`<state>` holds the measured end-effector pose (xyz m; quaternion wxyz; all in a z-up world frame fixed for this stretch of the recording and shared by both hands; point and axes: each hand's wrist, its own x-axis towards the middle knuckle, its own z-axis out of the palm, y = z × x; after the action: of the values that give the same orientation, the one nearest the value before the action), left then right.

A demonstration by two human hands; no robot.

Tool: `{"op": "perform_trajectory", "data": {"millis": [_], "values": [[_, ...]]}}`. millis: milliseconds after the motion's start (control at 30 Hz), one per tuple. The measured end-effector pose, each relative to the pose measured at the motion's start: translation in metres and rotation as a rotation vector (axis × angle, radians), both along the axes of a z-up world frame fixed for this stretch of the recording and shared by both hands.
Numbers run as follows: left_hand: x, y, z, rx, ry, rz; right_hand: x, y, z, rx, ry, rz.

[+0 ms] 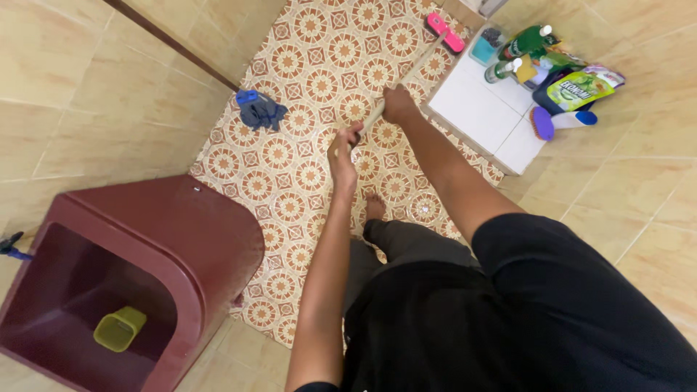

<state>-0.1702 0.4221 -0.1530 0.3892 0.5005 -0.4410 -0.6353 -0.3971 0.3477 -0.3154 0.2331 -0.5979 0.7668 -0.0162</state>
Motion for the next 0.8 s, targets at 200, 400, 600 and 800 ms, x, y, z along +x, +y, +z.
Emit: {"op": "perform_trajectory", "data": {"millis": [200, 400, 600, 800], "values": [[0.056, 0.005, 0.008, -0.371, 0.252, 0.682, 0.095, 0.034, 0.052, -0.177, -0.296, 0.21], [0.137, -0.019, 0.021, -0.152, 0.759, 1.095, 0.168, 0.057, 0.087, -0.269, -0.532, 0.343], [0.071, -0.006, -0.024, 0.007, 0.508, 0.924, 0.132, 0.055, 0.068, -0.053, -0.447, 0.162], [0.009, 0.021, -0.039, 0.176, 0.15, 0.443, 0.037, 0.036, -0.006, -0.008, -0.201, 0.108]]}}
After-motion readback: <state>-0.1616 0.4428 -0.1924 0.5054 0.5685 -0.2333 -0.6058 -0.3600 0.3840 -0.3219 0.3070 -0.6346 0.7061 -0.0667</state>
